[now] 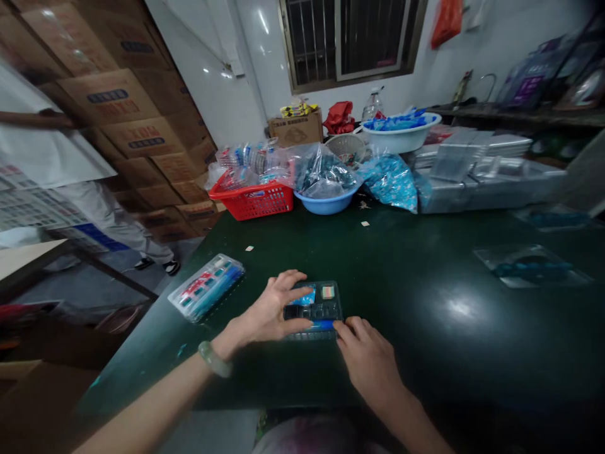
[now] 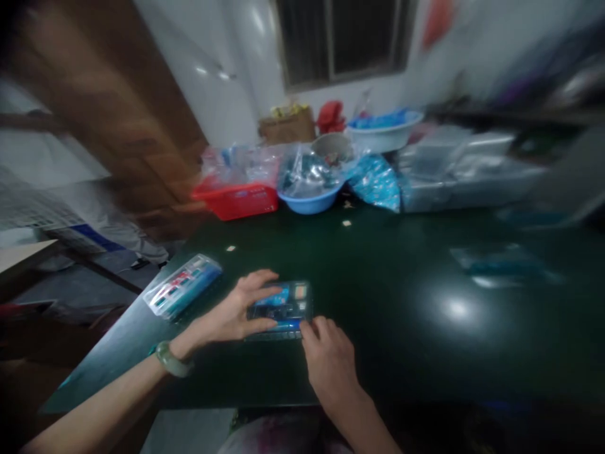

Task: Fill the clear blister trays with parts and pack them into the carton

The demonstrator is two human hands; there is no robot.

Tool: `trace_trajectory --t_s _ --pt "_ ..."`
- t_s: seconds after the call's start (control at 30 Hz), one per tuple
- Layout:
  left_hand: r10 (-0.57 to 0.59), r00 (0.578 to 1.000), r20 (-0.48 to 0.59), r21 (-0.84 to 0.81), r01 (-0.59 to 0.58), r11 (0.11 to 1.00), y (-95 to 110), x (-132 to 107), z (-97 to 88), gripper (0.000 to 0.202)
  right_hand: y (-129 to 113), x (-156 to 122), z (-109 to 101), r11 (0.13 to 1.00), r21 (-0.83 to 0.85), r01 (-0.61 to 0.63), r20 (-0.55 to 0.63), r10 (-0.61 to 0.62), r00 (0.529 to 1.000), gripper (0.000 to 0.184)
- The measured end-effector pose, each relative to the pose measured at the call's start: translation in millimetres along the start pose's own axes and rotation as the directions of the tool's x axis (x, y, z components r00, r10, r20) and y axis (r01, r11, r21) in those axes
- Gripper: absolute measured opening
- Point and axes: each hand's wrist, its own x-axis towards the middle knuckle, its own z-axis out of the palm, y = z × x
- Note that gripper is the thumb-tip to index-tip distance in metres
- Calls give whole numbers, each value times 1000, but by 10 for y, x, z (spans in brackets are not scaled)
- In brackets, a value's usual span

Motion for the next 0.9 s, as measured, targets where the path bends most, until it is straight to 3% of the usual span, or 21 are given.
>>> trace_trajectory --t_s 0.1,0.3,0.47,0.53,0.63,0.77,0.9 --pt "53 997 52 -3 -53 999 187 155 133 59 56 -89 -35 1000 1 -13 7 13 1000 27" --pt "113 986 126 -3 -114 993 284 365 206 54 76 -228 -59 998 54 -31 -28 33 999 27" --pt "98 984 149 -54 -91 994 334 457 204 38 265 -62 -246 955 288 -69 33 62 997 36" --pt "97 986 139 -82 -86 993 345 472 184 36 521 215 -297 930 352 -109 -10 120 993 32" --pt "65 993 98 -133 -52 990 321 460 138 35 1047 875 -253 937 293 -190 -49 213 976 27" --pt "-18 997 81 -192 33 981 195 367 87 33 1667 1819 6 919 164 -358 -47 370 928 30" --pt "-100 993 57 -222 110 969 24 225 85 31 1979 2353 279 909 83 -409 41 407 912 26"
